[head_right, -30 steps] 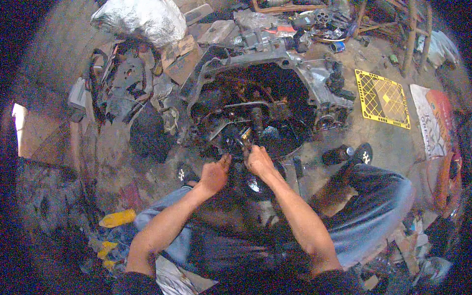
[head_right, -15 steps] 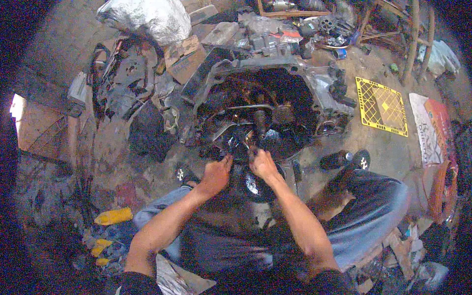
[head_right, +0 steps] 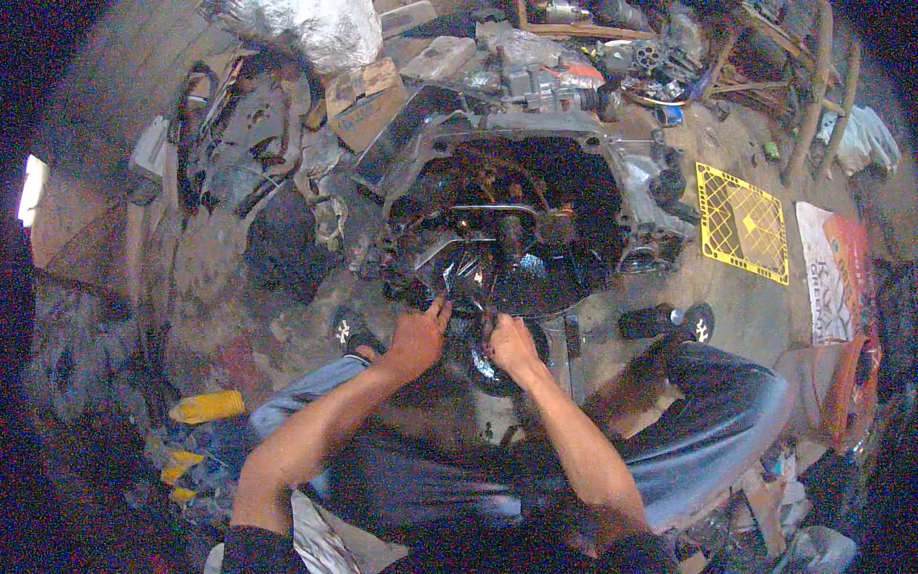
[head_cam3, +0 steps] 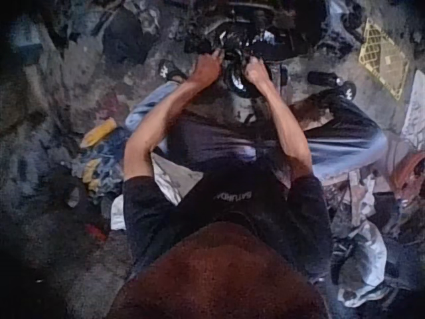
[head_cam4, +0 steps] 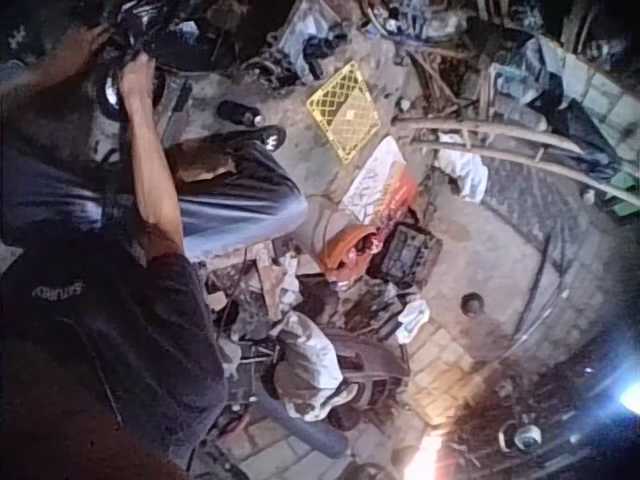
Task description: The person handles internal components and gears inside a large metal transmission case on the floor by hand, moving parts around in black fluid.
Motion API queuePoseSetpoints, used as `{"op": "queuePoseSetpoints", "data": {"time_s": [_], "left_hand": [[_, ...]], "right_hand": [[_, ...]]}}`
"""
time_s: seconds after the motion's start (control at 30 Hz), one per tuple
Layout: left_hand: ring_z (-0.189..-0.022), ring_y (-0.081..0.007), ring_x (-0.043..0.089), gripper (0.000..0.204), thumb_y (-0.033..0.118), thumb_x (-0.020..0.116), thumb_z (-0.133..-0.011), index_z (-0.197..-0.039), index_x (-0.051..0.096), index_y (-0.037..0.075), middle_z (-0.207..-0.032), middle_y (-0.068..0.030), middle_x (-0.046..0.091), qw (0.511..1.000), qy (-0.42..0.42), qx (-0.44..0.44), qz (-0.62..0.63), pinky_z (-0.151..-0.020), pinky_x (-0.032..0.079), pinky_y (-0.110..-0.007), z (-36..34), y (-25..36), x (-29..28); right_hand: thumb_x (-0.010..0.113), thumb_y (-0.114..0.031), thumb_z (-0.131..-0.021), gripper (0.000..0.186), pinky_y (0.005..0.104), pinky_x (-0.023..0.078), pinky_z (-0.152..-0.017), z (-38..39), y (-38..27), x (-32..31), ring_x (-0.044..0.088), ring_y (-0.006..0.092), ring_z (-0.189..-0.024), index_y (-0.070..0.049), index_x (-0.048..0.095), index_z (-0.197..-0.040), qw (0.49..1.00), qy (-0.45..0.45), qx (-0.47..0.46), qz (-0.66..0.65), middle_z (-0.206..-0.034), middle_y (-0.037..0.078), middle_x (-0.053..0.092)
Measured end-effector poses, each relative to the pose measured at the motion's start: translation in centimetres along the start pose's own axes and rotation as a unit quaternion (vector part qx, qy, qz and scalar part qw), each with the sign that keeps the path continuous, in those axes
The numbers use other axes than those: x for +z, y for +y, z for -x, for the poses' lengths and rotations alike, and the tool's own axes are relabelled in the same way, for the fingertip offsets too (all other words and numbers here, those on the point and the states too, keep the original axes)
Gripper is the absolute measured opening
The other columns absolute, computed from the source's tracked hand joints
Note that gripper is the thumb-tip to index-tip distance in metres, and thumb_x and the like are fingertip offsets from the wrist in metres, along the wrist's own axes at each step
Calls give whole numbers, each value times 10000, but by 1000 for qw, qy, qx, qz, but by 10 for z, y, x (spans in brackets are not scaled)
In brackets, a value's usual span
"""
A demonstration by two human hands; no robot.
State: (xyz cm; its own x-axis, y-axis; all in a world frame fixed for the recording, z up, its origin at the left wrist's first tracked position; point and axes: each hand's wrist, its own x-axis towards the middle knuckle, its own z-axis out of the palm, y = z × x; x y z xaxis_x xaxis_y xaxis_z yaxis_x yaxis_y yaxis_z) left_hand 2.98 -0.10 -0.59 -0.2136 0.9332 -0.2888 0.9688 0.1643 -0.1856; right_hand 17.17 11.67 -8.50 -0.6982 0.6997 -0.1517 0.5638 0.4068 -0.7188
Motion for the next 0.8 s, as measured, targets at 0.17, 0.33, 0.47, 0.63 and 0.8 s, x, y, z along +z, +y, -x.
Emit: {"op": "queuePoseSetpoints", "data": {"time_s": [0.17, 0.33, 0.47, 0.63, 0.8], "left_hand": [[-784, -307, 619, 606, 159, 556, -730, -1292, 407, -12, -1351, -179, 400, 990, -17, -26, 136, -696, 512, -411, -5, 6, -12], [-812, -325, 624, 564, 135, 550, -726, -1258, 443, -21, -1340, -195, 407, 986, 7, -20, 166, -710, 514, -429, -9, 4, -1], [-787, -312, 630, 515, 119, 526, -741, -1234, 473, -19, -1325, -193, 427, 988, 13, -12, 153, -687, 518, -414, -10, 3, 18], [-725, -294, 631, 479, 99, 506, -739, -1204, 502, -15, -1297, -187, 460, 992, 39, 17, 117, -653, 520, -389, -11, 10, 16], [-695, -283, 626, 476, 115, 506, -745, -1208, 507, 2, -1308, -168, 456, 993, 47, 12, 112, -637, 516, -377, -1, 4, 25]], "right_hand": [[500, -136, -811, 236, 507, 460, -722, -27, -43, -58, 558, 476, -852, 34, 576, -955, 998, 4, 60, -5, -853, 329, 575], [482, -133, -812, 274, 491, 455, -776, -27, -34, -10, 567, 471, -853, 62, 579, -978, 999, 22, 40, -3, -853, 340, 571], [465, -73, -794, 240, 486, 469, -743, -21, -43, -35, 573, 463, -847, 85, 570, -941, 997, -31, 28, 59, -878, 331, 577], [430, -109, -806, 285, 496, 457, -752, -35, -34, -30, 557, 476, -866, 77, 564, -975, 996, 2, 42, 73, -888, 330, 576], [458, -111, -799, 245, 496, 459, -823, -3, -43, -30, 553, 464, -936, 46, 595, -926, 988, -109, 40, 100, -959, 311, 574]]}}
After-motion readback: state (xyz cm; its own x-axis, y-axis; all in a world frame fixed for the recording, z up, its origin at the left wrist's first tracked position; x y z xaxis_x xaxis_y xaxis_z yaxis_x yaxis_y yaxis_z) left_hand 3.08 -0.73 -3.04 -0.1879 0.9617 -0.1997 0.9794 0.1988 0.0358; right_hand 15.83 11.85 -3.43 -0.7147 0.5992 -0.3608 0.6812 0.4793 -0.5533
